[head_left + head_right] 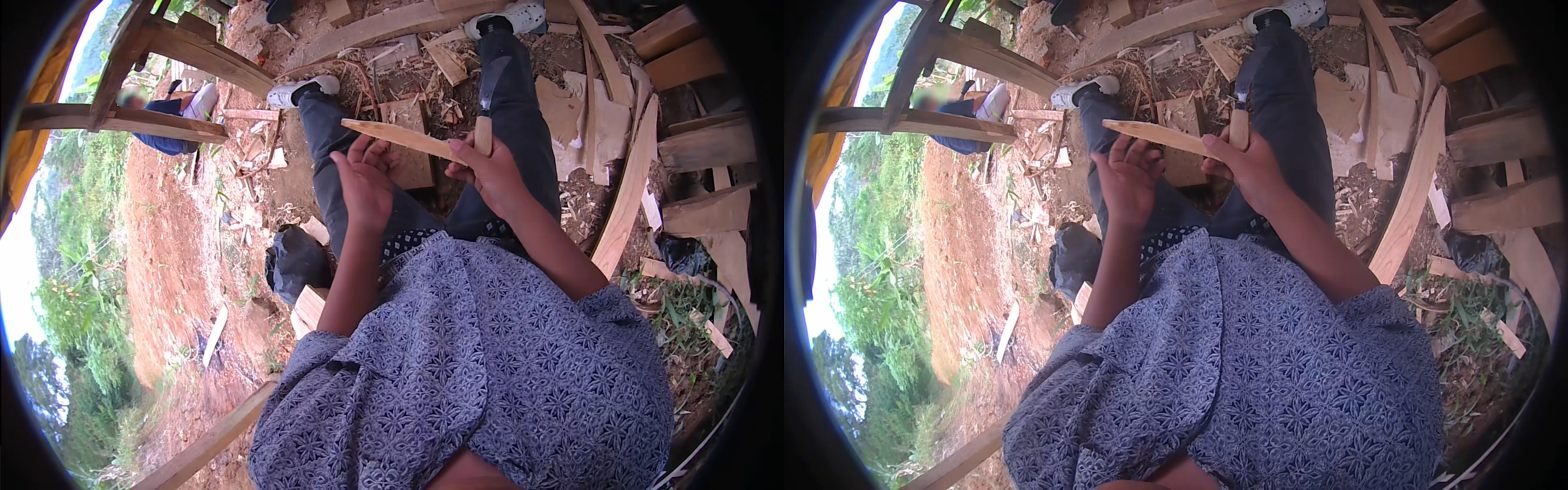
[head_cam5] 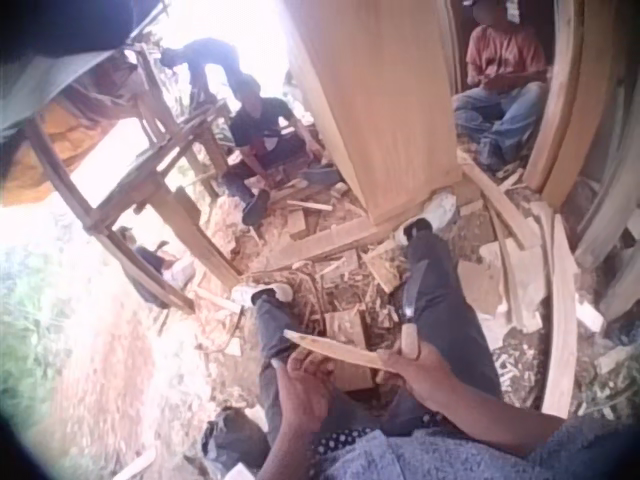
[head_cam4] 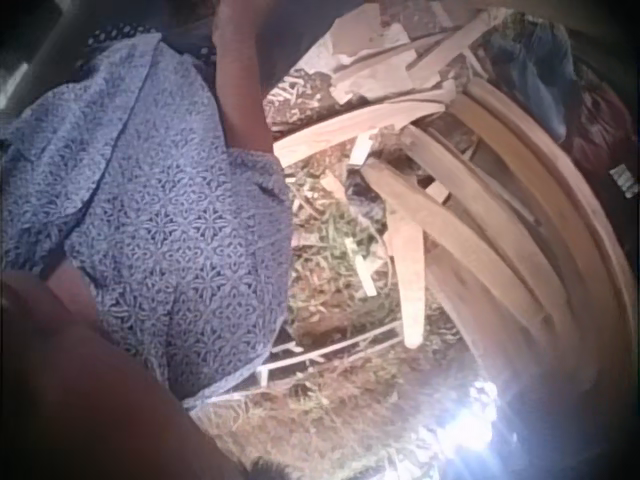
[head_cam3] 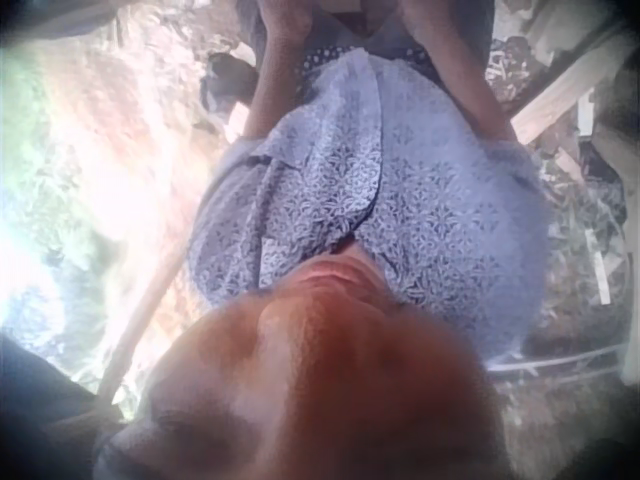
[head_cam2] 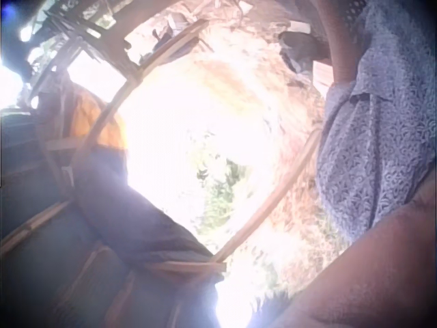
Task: The person sits on the ground and carves a small piece of wood using a knife. They hold the wood with their left hand and carefully shave off thin layers with the knife in their right hand, creating wood shavings.
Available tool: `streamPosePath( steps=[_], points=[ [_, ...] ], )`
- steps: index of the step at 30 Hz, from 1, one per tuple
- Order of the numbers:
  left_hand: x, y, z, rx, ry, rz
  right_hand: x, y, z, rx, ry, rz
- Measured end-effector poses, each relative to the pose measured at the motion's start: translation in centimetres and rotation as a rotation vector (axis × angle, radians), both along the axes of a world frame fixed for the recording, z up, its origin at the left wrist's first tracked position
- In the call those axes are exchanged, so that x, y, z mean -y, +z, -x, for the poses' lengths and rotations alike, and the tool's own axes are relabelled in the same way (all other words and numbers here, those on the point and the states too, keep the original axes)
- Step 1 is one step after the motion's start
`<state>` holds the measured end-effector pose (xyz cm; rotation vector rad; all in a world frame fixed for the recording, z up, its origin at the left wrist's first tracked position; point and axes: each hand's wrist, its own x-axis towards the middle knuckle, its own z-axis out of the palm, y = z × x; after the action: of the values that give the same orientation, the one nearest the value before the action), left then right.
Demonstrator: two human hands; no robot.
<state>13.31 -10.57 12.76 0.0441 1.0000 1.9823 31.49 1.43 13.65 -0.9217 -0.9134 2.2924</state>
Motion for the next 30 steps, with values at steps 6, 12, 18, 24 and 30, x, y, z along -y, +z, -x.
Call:
streamPosePath(
  steps=[6, 12, 18, 24, 30],
  points=[
    [-1.5, 1.3, -4.7, -0.199, -0.236, 0.131, 3.9, -2.5, -0.9, 0.082, 0.079, -0.239],
    [-0.5, 0.7, -4.5, -0.189, -0.295, -0.067, 5.7, -2.6, -1.3, 0.180, 0.100, -0.332],
    [0.0, 0.8, -4.7, -0.196, -0.234, -0.093, 6.3, -1.9, -1.0, 0.191, 0.037, -0.574],
    [-0.2, 0.9, -4.8, -0.221, -0.159, 0.234, 6.5, -1.6, -1.0, 0.276, 0.106, -0.588],
    [0.1, 1.8, -4.6, 0.092, -0.119, 0.053, 6.8, -3.1, -0.3, 0.086, 0.179, -0.407]
  ],
)
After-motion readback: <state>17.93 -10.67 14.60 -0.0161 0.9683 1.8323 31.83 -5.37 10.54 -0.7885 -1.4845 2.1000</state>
